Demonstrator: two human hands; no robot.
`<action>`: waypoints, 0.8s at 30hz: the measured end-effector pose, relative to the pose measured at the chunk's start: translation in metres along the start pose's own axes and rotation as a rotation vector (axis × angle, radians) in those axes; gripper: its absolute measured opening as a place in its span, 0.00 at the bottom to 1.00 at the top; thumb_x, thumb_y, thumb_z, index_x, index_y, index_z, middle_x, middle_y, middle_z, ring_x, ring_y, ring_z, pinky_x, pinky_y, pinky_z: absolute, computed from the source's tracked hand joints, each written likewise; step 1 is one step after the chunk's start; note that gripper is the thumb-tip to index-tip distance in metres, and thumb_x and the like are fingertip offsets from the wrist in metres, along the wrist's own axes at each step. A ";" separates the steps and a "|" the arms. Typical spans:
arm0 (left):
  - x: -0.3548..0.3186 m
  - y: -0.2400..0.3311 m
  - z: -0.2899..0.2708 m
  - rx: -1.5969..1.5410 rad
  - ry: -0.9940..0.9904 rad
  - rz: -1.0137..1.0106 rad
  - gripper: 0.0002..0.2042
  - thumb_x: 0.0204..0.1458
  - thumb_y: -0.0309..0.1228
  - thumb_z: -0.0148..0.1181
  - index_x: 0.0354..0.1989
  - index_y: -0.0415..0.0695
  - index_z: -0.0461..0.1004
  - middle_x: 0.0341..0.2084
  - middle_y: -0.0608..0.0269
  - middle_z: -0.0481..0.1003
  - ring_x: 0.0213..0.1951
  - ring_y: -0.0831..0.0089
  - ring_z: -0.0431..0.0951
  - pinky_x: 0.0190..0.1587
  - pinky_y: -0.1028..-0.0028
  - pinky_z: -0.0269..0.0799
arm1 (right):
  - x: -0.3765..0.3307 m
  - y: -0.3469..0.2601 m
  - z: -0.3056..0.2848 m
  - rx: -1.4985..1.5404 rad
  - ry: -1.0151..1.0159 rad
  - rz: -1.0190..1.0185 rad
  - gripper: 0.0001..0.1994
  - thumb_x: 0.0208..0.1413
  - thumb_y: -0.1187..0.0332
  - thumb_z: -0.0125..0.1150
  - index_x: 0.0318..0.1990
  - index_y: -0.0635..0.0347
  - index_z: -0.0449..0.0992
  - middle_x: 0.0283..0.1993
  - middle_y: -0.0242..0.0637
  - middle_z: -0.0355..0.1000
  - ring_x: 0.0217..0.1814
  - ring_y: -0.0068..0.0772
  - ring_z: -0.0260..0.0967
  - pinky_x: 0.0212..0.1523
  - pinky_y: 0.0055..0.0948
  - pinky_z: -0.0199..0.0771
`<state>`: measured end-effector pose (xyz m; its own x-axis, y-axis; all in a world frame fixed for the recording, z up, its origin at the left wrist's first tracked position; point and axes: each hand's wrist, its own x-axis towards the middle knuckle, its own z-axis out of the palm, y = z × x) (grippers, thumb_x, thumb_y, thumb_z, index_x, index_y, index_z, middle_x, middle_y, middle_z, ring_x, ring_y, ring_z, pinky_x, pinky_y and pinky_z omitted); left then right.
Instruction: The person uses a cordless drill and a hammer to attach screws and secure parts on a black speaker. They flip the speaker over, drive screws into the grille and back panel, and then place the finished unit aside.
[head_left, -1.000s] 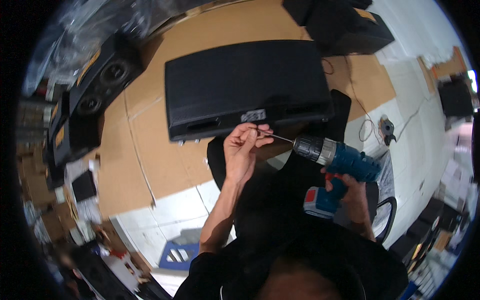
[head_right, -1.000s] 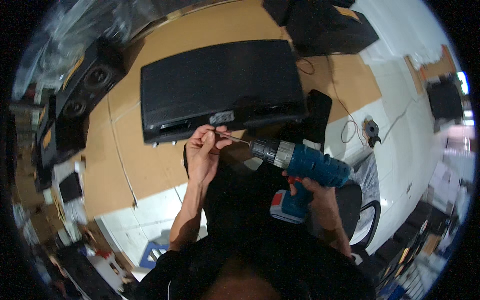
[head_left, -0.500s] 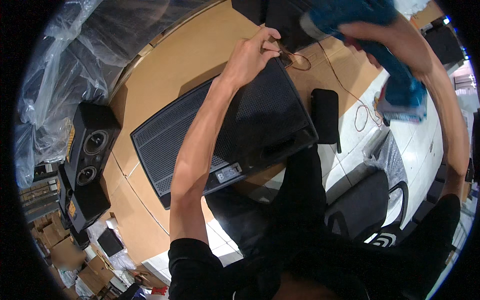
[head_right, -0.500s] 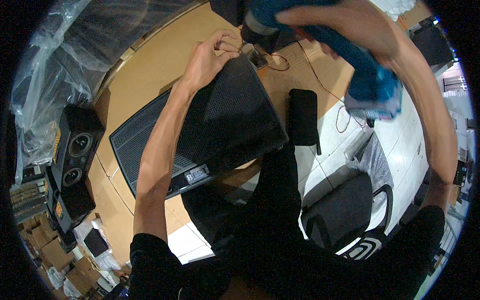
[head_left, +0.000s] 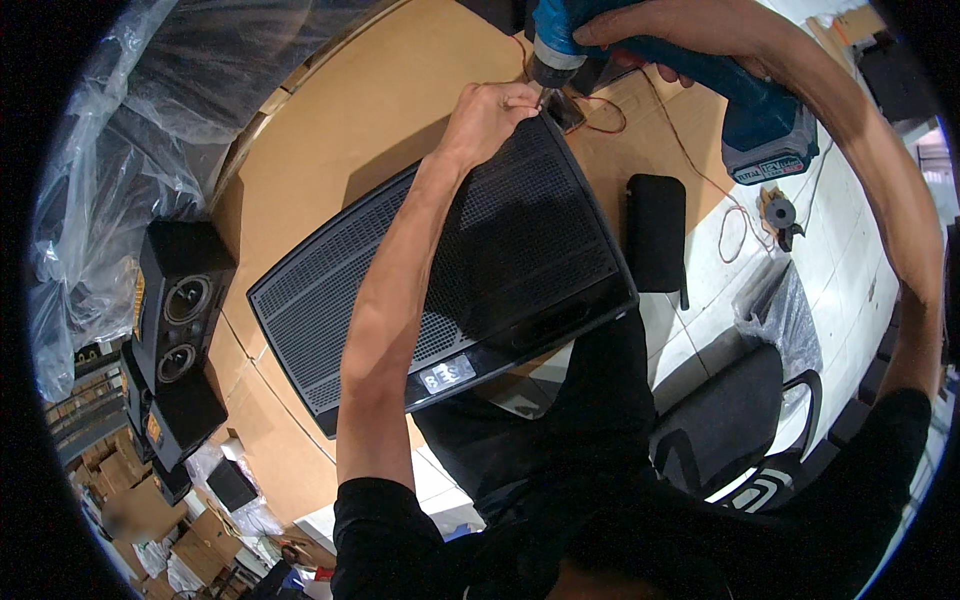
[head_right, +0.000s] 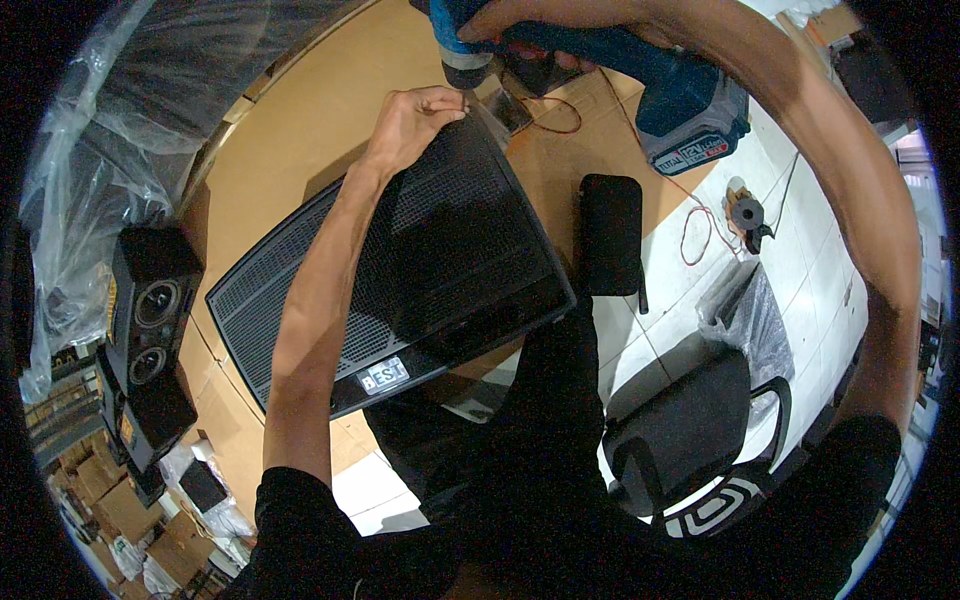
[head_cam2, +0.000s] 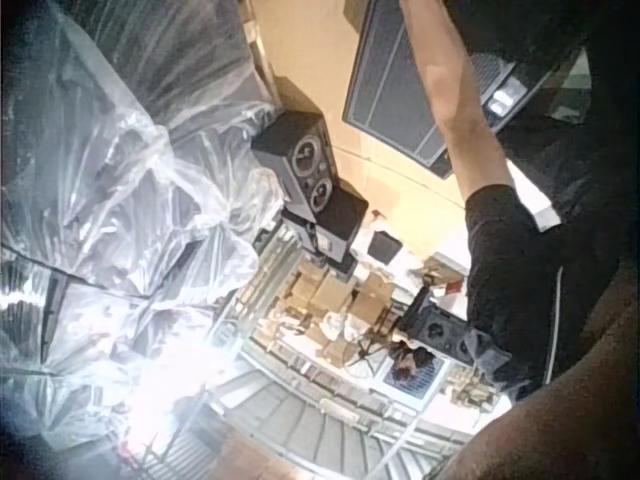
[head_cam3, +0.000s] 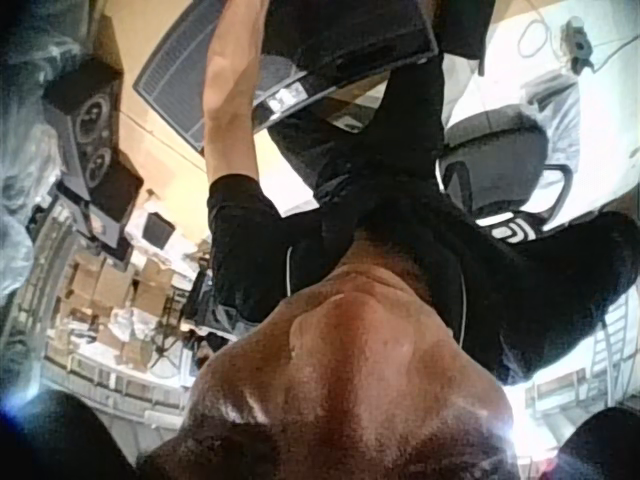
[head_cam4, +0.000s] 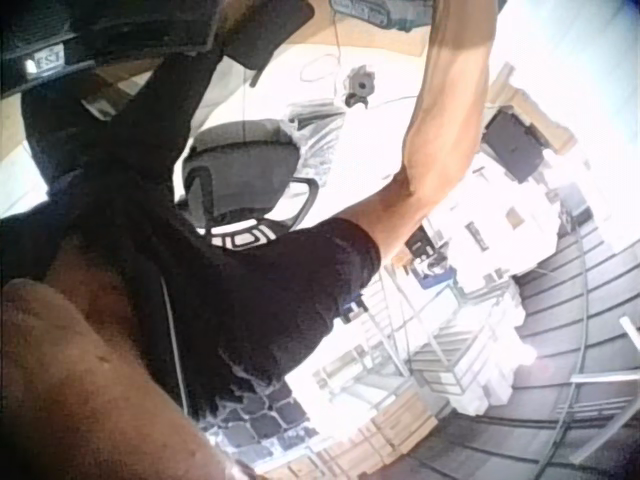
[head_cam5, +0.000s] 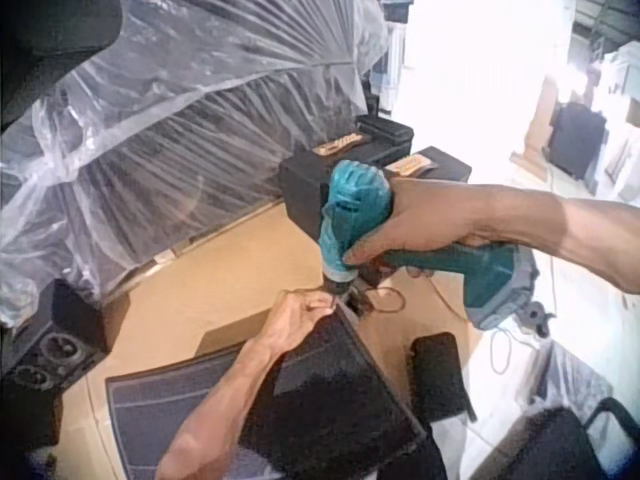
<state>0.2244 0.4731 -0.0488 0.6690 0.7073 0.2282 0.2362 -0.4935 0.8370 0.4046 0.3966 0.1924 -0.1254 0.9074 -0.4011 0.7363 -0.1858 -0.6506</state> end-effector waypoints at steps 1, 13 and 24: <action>0.000 -0.001 0.002 0.019 0.008 0.017 0.07 0.49 0.24 0.63 0.35 0.34 0.79 0.36 0.61 0.81 0.37 0.72 0.80 0.44 0.73 0.75 | 0.000 -0.002 0.001 0.005 -0.001 0.025 0.10 0.54 0.65 0.64 0.41 0.58 0.76 0.33 0.31 0.74 0.33 0.22 0.68 0.33 0.25 0.70; -0.008 -0.009 0.005 0.021 0.059 0.022 0.06 0.49 0.25 0.64 0.34 0.36 0.81 0.35 0.56 0.81 0.38 0.66 0.81 0.44 0.71 0.75 | -0.003 -0.019 0.012 -0.121 -0.008 0.108 0.11 0.52 0.62 0.65 0.33 0.62 0.78 0.28 0.32 0.74 0.26 0.22 0.69 0.26 0.25 0.69; -0.010 -0.016 0.011 -0.017 0.056 0.018 0.07 0.50 0.27 0.63 0.35 0.37 0.81 0.36 0.58 0.81 0.37 0.67 0.81 0.44 0.71 0.75 | -0.008 -0.020 0.015 -0.129 -0.012 0.076 0.14 0.50 0.59 0.67 0.29 0.62 0.77 0.24 0.31 0.72 0.23 0.21 0.67 0.23 0.24 0.68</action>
<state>0.2222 0.4683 -0.0696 0.6328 0.7255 0.2704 0.2119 -0.4982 0.8407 0.3806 0.3880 0.1990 -0.0731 0.8880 -0.4541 0.8231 -0.2033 -0.5302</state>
